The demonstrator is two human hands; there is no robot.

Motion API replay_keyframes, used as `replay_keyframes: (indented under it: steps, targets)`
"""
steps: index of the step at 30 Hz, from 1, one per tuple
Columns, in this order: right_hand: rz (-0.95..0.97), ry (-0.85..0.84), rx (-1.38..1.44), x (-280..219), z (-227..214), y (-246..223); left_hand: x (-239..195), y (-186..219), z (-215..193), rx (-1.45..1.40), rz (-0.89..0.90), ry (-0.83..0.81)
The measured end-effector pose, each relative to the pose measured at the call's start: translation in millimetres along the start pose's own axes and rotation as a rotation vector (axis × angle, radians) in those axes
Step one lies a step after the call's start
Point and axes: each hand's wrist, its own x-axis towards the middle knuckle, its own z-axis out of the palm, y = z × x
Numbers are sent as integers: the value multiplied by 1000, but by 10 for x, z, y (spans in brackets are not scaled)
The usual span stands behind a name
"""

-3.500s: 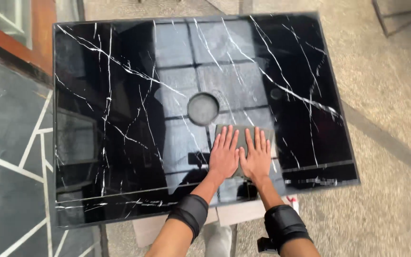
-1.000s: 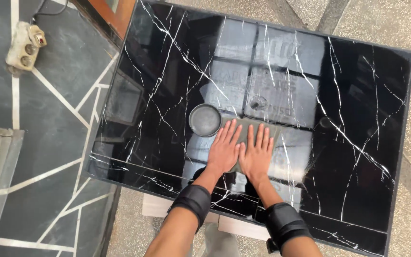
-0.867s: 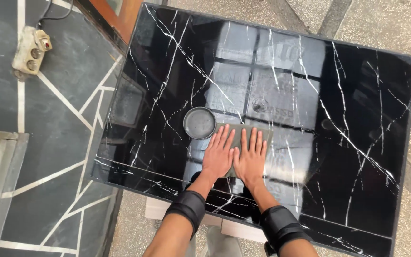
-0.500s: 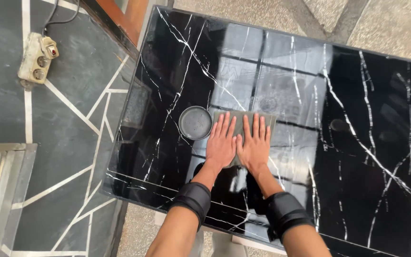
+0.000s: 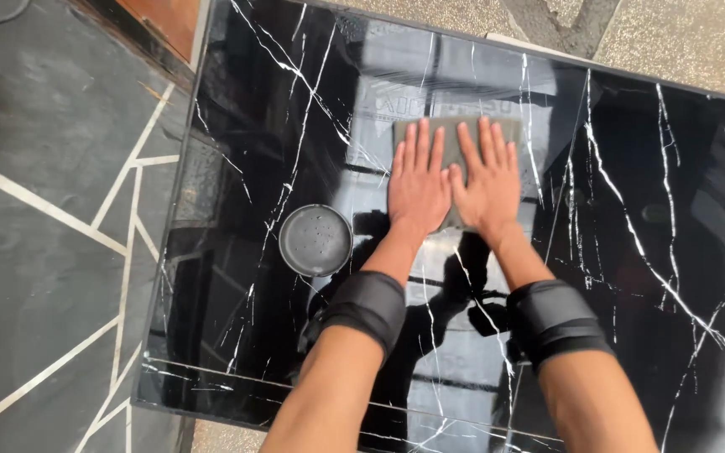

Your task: The person cleans a marble-patterned tabletop by unfolding and folding a cloth, then wiping the table surface with the cloth in both hands, and finally picking up a spray bottle.

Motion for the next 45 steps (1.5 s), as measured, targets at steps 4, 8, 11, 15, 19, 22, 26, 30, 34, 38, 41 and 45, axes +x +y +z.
replay_keyframes:
  steps: [4,8,11,15,19,22,26,30,34,38,41,45]
  targets:
    - [39,7,-11,-16,-77,289,248,270,100,23,36,-6]
    - [156,53,-35,-337,-173,388,200,506,154,84,181,-31]
    - [262,82,-76,-777,-260,396,-34,673,202,97,334,-31]
    - [367,118,-95,-1472,-272,308,-533,784,130,26,506,-92]
    - [472,134,-126,-2166,-281,24,-1167,799,133,33,598,-94]
    - [557,129,-110,-2650,-299,-199,-1647,791,110,16,674,-125]
    - [570,101,-136,-3215,-285,-438,-2260,768,160,-56,647,-129]
    - [543,96,-116,-3579,-350,-482,-2653,844,154,-40,607,-136]
    - [519,84,-68,-3930,-437,-302,-2908,1109,280,-12,615,-153]
    - [488,68,-47,-4375,-625,48,-3249,1593,457,-13,603,-138]
    - [476,66,-28,-4726,-844,471,-3483,2141,652,-2,575,-114]
    - [398,53,-24,-5205,-1058,1288,-3678,2981,828,-69,485,-167]
